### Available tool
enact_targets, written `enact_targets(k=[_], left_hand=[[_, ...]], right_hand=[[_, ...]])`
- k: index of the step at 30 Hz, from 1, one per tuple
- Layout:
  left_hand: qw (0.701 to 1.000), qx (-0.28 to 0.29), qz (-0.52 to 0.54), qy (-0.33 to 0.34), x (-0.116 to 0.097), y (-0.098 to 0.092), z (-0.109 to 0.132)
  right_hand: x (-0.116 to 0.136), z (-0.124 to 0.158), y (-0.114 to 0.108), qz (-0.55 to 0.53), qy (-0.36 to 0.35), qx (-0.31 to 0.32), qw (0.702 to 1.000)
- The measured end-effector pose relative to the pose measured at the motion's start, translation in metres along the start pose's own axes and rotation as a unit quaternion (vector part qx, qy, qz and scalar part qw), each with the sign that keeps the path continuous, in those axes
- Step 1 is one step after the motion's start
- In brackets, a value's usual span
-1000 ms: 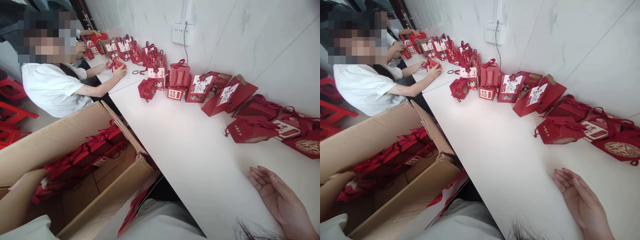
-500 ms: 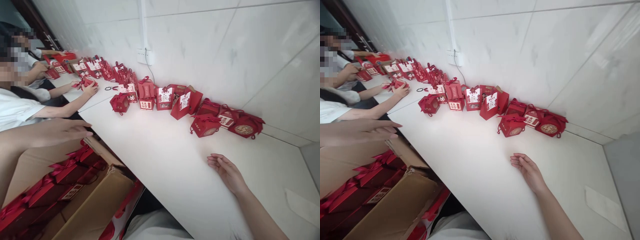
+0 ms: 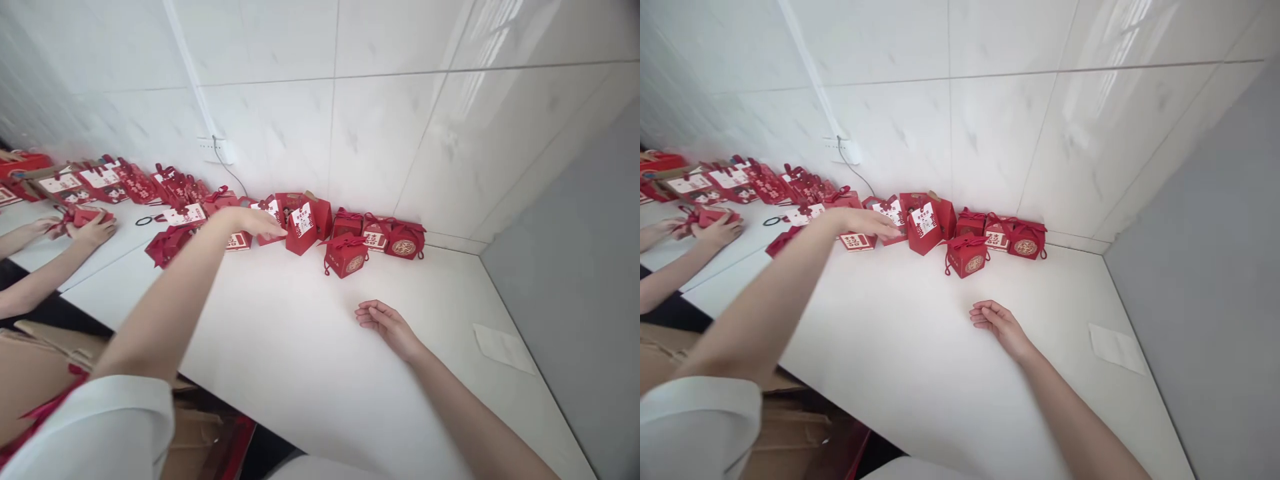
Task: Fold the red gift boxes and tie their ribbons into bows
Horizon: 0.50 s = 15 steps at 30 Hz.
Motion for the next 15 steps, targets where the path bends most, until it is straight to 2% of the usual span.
enact_targets(k=[1, 4, 7, 9, 10, 13, 15], left_hand=[[1.000, 0.019, 0.006, 0.006, -0.002, 0.027, 0.004], [0.989, 0.134, 0.059, 0.015, -0.010, 0.109, 0.017], [0.981, 0.181, 0.066, 0.027, -0.019, 0.167, 0.024], [0.982, 0.172, 0.067, 0.034, -0.021, 0.187, 0.024], [0.985, 0.150, 0.072, 0.043, -0.022, 0.191, 0.023], [0.987, 0.091, 0.107, 0.078, -0.022, 0.190, 0.019], [0.979, 0.109, 0.147, 0.094, -0.022, 0.191, 0.021]], right_hand=[[0.000, -0.001, 0.000, -0.004, -0.001, -0.001, 1.000], [0.001, -0.005, -0.001, -0.010, -0.013, -0.016, 1.000], [0.002, -0.008, -0.004, -0.007, -0.038, -0.033, 0.999], [0.003, -0.009, -0.004, 0.000, -0.048, -0.025, 0.999], [0.004, -0.009, -0.003, 0.004, -0.052, -0.018, 0.998], [0.008, -0.009, -0.004, 0.040, -0.077, -0.020, 0.996], [0.014, -0.009, -0.007, 0.084, -0.106, -0.046, 0.990]])
Point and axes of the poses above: each hand's wrist, its own z-axis away from the middle knuckle, its own y-axis out of the palm, x = y × z, the point moved 8 cm from there along -z, towards the middle knuckle, and after that the axes turned 8 degrees about -y, right-handed, at the moved point
